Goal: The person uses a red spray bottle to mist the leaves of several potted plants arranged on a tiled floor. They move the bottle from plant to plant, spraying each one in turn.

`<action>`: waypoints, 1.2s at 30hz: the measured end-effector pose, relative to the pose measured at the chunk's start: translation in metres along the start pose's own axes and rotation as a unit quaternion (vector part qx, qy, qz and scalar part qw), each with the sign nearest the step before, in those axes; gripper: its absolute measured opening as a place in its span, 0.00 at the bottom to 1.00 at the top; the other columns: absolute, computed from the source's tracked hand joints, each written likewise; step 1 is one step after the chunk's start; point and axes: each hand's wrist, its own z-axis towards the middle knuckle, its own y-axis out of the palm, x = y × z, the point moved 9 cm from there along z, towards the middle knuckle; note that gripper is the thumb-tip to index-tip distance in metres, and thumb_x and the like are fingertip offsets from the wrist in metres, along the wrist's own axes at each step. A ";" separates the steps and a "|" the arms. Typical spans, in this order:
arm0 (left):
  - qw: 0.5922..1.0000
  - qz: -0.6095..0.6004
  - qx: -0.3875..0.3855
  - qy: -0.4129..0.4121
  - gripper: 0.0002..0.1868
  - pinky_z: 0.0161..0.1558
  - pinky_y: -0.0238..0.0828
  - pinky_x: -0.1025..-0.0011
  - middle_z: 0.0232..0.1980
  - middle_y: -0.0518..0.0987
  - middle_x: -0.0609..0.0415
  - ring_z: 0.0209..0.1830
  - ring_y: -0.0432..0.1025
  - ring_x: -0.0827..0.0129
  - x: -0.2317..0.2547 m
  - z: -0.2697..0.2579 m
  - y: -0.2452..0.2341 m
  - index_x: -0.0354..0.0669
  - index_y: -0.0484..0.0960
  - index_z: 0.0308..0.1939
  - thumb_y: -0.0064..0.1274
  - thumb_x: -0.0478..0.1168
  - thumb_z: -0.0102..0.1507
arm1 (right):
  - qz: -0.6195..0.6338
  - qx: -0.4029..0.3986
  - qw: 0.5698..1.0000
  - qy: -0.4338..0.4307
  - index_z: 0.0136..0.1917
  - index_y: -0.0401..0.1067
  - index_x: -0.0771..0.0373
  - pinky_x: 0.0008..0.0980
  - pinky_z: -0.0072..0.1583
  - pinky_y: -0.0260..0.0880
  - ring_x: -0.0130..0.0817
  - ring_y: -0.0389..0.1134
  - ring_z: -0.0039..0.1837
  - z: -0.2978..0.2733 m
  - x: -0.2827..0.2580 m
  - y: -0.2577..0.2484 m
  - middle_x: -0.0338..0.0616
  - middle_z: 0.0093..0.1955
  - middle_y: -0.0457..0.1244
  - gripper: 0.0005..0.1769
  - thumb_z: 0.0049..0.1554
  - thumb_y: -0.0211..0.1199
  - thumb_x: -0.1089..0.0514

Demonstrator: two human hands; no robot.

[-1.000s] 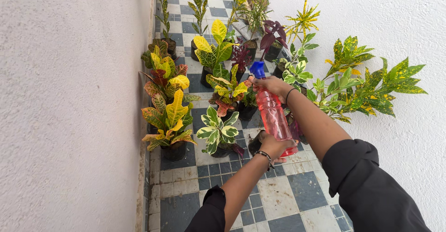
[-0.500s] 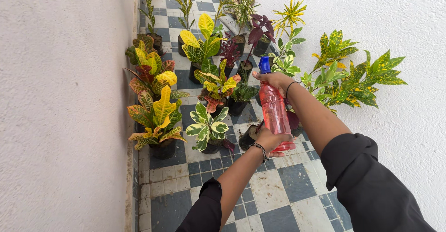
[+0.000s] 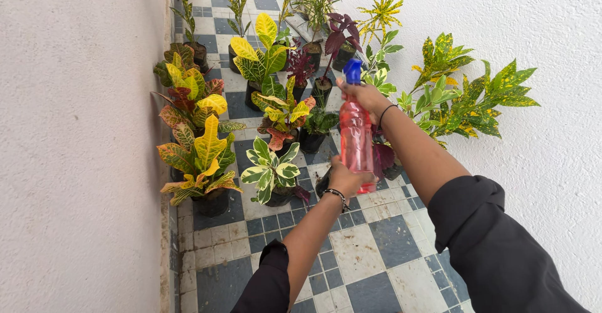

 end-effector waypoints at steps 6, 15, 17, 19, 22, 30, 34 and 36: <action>0.992 0.044 0.073 0.088 0.49 0.49 0.79 0.66 0.53 0.81 0.48 0.48 0.80 0.64 0.036 0.010 -0.034 0.39 0.64 0.63 0.75 0.38 0.43 | 0.108 -0.008 0.992 -0.071 0.44 0.69 0.61 0.36 0.40 0.73 0.29 0.65 0.35 0.021 -0.034 -0.007 0.36 0.37 0.61 0.28 0.50 0.76 0.37; 0.982 -0.126 0.027 0.136 0.43 0.51 0.79 0.71 0.56 0.82 0.51 0.50 0.80 0.69 0.046 0.040 -0.039 0.39 0.69 0.65 0.68 0.28 0.46 | 0.053 0.083 0.993 -0.059 0.42 0.70 0.61 0.37 0.39 0.72 0.29 0.66 0.35 0.069 -0.040 -0.012 0.37 0.37 0.63 0.29 0.46 0.78 0.37; 0.981 -0.132 0.023 0.142 0.43 0.51 0.79 0.71 0.56 0.82 0.51 0.50 0.80 0.70 0.047 0.045 -0.039 0.38 0.69 0.66 0.67 0.27 0.47 | 0.077 0.079 0.992 -0.065 0.42 0.68 0.62 0.39 0.37 0.70 0.32 0.64 0.34 0.073 -0.038 -0.014 0.39 0.36 0.62 0.30 0.46 0.78 0.37; 0.979 -0.151 0.010 0.140 0.42 0.51 0.79 0.71 0.56 0.82 0.51 0.50 0.80 0.70 0.046 0.047 -0.034 0.37 0.70 0.65 0.66 0.27 0.47 | 0.092 0.075 0.990 -0.073 0.43 0.68 0.62 0.41 0.38 0.72 0.32 0.64 0.34 0.074 -0.035 -0.020 0.38 0.36 0.62 0.29 0.47 0.78 0.39; 0.987 -0.095 0.029 0.127 0.43 0.52 0.78 0.71 0.57 0.81 0.52 0.51 0.79 0.70 0.051 0.047 -0.032 0.38 0.69 0.67 0.66 0.27 0.48 | 0.087 0.085 0.989 -0.081 0.44 0.70 0.63 0.40 0.39 0.74 0.31 0.67 0.36 0.074 -0.039 -0.031 0.38 0.38 0.64 0.29 0.48 0.77 0.39; 0.973 -0.059 0.025 0.223 0.46 0.58 0.74 0.71 0.60 0.80 0.51 0.56 0.77 0.70 0.077 0.035 -0.008 0.35 0.68 0.70 0.68 0.28 0.48 | 0.065 0.051 0.986 -0.146 0.53 0.70 0.66 0.37 0.48 0.73 0.30 0.67 0.44 0.041 -0.066 -0.061 0.41 0.45 0.65 0.32 0.52 0.74 0.37; 0.966 -0.043 0.011 0.253 0.50 0.58 0.74 0.70 0.62 0.80 0.49 0.57 0.77 0.69 0.093 0.026 0.003 0.36 0.64 0.73 0.68 0.30 0.47 | 0.055 0.016 0.978 -0.199 0.62 0.63 0.64 0.35 0.54 0.75 0.29 0.69 0.49 0.006 -0.092 -0.068 0.40 0.50 0.65 0.37 0.48 0.78 0.47; 0.962 0.055 0.040 0.264 0.52 0.60 0.73 0.70 0.63 0.80 0.47 0.59 0.77 0.66 0.100 0.022 0.004 0.38 0.62 0.75 0.69 0.34 0.47 | 0.047 0.024 0.968 -0.244 0.64 0.62 0.63 0.34 0.54 0.74 0.30 0.69 0.49 -0.010 -0.108 -0.077 0.41 0.50 0.65 0.39 0.46 0.78 0.53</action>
